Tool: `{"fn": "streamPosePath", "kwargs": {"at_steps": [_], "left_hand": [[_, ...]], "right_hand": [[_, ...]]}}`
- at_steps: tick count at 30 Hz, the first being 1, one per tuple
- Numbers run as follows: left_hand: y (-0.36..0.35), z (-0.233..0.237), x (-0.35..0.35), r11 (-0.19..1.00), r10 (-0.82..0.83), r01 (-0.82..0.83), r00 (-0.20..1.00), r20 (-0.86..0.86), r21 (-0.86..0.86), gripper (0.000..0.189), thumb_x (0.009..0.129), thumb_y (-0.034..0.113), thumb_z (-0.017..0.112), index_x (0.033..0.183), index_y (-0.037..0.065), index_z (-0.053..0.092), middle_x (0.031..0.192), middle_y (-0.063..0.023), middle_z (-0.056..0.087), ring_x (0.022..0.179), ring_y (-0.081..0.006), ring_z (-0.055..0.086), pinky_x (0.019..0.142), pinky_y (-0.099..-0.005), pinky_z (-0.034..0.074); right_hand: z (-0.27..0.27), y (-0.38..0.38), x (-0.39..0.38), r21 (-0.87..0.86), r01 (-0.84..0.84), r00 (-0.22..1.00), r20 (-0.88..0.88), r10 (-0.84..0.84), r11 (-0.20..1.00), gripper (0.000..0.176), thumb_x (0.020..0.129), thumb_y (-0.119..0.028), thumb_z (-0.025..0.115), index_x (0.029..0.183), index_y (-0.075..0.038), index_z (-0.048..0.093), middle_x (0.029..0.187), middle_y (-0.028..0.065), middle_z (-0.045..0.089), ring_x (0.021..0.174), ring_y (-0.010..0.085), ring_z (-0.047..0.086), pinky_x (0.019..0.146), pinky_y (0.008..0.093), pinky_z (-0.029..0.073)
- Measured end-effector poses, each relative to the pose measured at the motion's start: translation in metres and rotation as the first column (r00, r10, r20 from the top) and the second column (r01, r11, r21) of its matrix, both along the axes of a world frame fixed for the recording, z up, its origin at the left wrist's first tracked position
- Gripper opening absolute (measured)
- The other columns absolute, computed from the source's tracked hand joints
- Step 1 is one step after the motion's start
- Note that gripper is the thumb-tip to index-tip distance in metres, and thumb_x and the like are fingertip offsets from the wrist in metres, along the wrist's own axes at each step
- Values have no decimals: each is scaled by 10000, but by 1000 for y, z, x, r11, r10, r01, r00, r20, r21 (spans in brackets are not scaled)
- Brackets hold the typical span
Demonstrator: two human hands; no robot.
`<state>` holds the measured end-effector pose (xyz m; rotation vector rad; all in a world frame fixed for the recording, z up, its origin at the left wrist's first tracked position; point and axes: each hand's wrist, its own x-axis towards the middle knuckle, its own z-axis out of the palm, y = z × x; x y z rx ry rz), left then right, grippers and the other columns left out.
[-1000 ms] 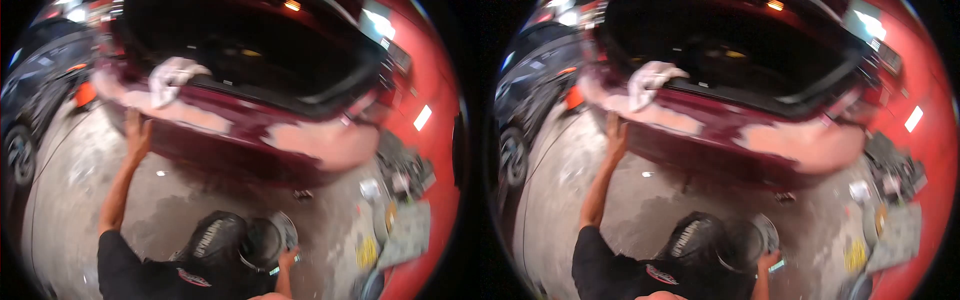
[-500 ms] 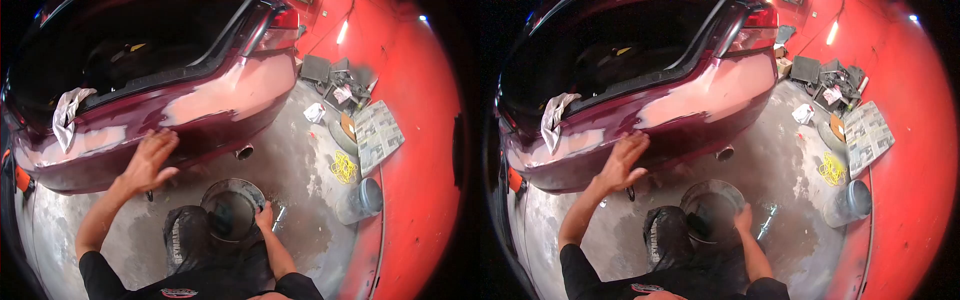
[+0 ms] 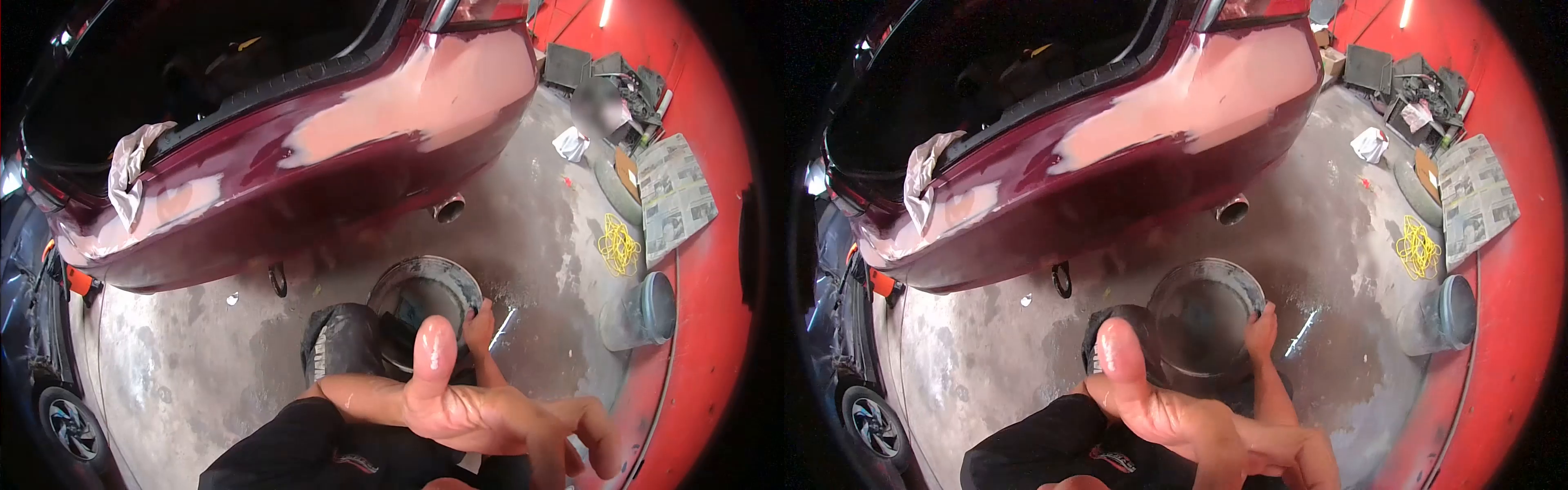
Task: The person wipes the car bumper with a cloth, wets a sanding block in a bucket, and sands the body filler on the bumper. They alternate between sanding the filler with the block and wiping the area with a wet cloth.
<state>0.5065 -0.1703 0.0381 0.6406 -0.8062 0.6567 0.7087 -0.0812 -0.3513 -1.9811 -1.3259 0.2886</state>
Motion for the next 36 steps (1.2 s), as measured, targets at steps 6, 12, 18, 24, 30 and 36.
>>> {"fn": "streamPosePath", "kwargs": {"at_steps": [6, 12, 18, 24, 30, 36], "left_hand": [[-1, 5, -2, 998, 51, -50, 998, 29, -44, 1207, 832, 956, 13, 987, 11, 747, 1315, -334, 571, 1231, -393, 591, 1104, -501, 387], [-7, 2, -3, 986, -31, 59, 984, 175, -156, 956, 966, 850, 198, 986, 49, 721, 1267, -290, 575, 1230, -382, 583, 1079, -508, 415], [-2, -1, -10, 994, -23, 38, 989, 147, -103, 995, 928, 888, 194, 1037, 34, 694, 1279, -272, 565, 1238, -368, 563, 1086, -497, 401], [-1, -4, -14, 996, -29, 40, 989, 146, -78, 1043, 891, 926, 190, 1088, 19, 666, 1291, -255, 555, 1246, -354, 543, 1093, -485, 388], [4, -7, -16, 999, -25, 31, 989, 147, -40, 1099, 853, 965, 186, 1139, 4, 639, 1303, -237, 545, 1255, -340, 523, 1100, -473, 374], [5, -10, -15, 1000, -14, 12, 991, 133, 19, 1163, 815, 1003, 182, 1190, -10, 612, 1315, -220, 535, 1263, -326, 503, 1107, -461, 361]], "right_hand": [[17, 0, -5, -31, 34, 999, 1, -34, 999, 371, 920, -42, 646, 1268, 11, 530, 1076, 324, 682, 1047, 536, 643, 895, 568, 495], [12, 0, -5, -70, 11, 1000, 23, -9, 997, 449, 921, -78, 666, 1335, -2, 509, 1121, 298, 663, 1067, 501, 639, 919, 554, 494], [13, -1, -3, -62, -14, 1000, 15, 15, 998, 468, 920, -78, 664, 1352, -2, 501, 1116, 304, 659, 1065, 509, 634, 921, 559, 490], [-2, -1, 0, -15, -8, 999, 50, 9, 1000, 459, 919, -74, 656, 1345, -8, 498, 1107, 303, 659, 1058, 518, 629, 915, 565, 490], [8, -1, -1, -50, -7, 1000, 30, 9, 999, 432, 922, -73, 661, 1319, -8, 503, 1105, 304, 659, 1048, 520, 633, 902, 572, 491], [5, -2, -1, -31, 0, 999, 40, 1, 1000, 412, 921, -68, 659, 1300, -10, 509, 1096, 297, 663, 1048, 514, 636, 899, 573, 490]]}}
